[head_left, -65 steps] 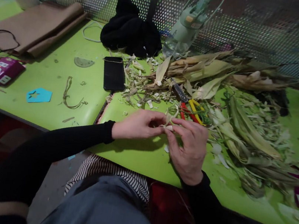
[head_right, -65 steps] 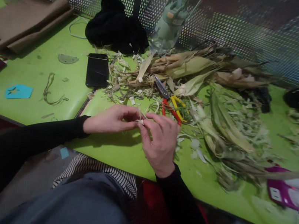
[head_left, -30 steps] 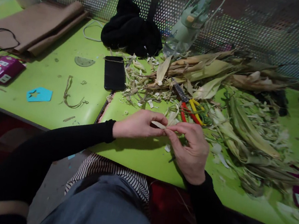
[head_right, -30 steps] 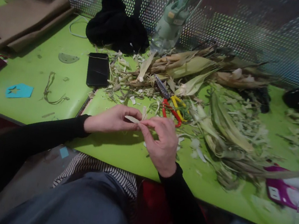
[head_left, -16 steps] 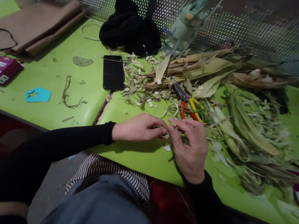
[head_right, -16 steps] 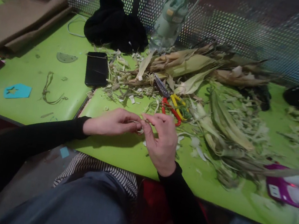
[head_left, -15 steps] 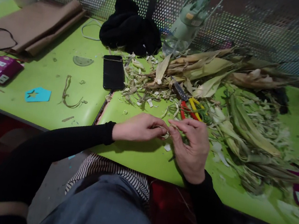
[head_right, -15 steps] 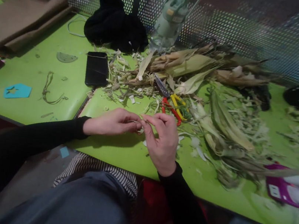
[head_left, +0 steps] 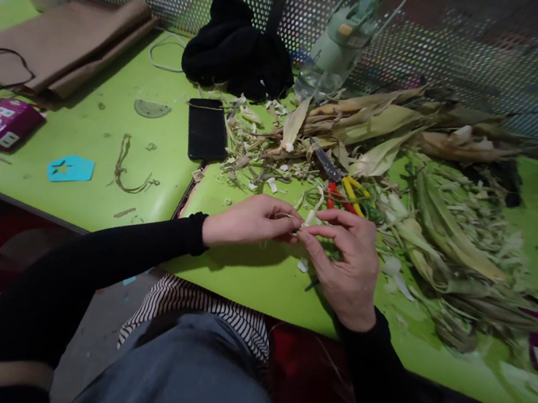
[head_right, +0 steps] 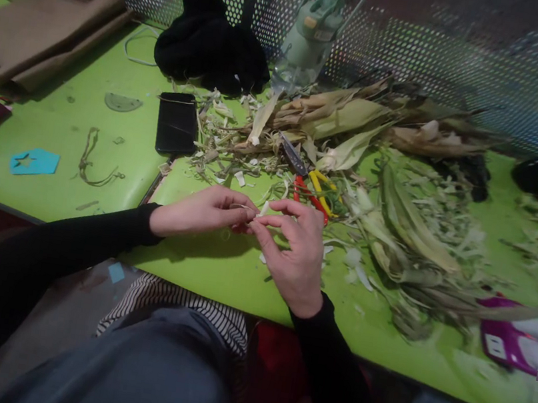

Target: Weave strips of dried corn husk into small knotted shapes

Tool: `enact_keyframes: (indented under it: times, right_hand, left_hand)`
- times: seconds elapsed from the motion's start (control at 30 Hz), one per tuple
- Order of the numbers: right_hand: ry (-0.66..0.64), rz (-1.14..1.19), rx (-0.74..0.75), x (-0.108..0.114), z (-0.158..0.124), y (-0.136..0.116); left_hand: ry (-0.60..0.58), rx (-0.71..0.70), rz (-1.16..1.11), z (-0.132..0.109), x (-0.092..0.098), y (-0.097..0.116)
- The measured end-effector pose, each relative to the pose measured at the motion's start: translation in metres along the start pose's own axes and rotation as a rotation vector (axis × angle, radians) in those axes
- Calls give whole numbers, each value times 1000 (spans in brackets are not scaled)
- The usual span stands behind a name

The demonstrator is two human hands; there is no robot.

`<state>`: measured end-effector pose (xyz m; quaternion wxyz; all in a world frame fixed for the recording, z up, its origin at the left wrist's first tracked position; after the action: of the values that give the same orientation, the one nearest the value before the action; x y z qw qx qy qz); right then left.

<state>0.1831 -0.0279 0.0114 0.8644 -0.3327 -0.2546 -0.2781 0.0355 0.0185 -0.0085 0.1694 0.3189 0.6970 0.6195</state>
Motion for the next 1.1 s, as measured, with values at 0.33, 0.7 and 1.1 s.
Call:
enact_keyframes:
  times: [0.33,0.7,1.1]
  right_hand:
    - [-27,5,61,0,1,-3]
    - [-2,-89,85,1,3,-5]
    - [-111,-89,80,1,4,-2]
  left_hand:
    - [-24,49,-16,0,-1,-2]
    - [-89,98,-157,0,-4,-2]
    - [-149,35,-183,4,-4,-7]
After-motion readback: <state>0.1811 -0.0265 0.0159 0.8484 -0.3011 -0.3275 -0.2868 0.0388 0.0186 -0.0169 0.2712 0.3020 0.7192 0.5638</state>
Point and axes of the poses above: each hand's wrist, its own z-axis towards the middle knuckle, its own x-axis out of the back of the hand, y = z × x, the point moved 5 cm from there along z, towards the middle knuckle, and after that the axes turned 5 degrees about z, right-handed, at the moved point
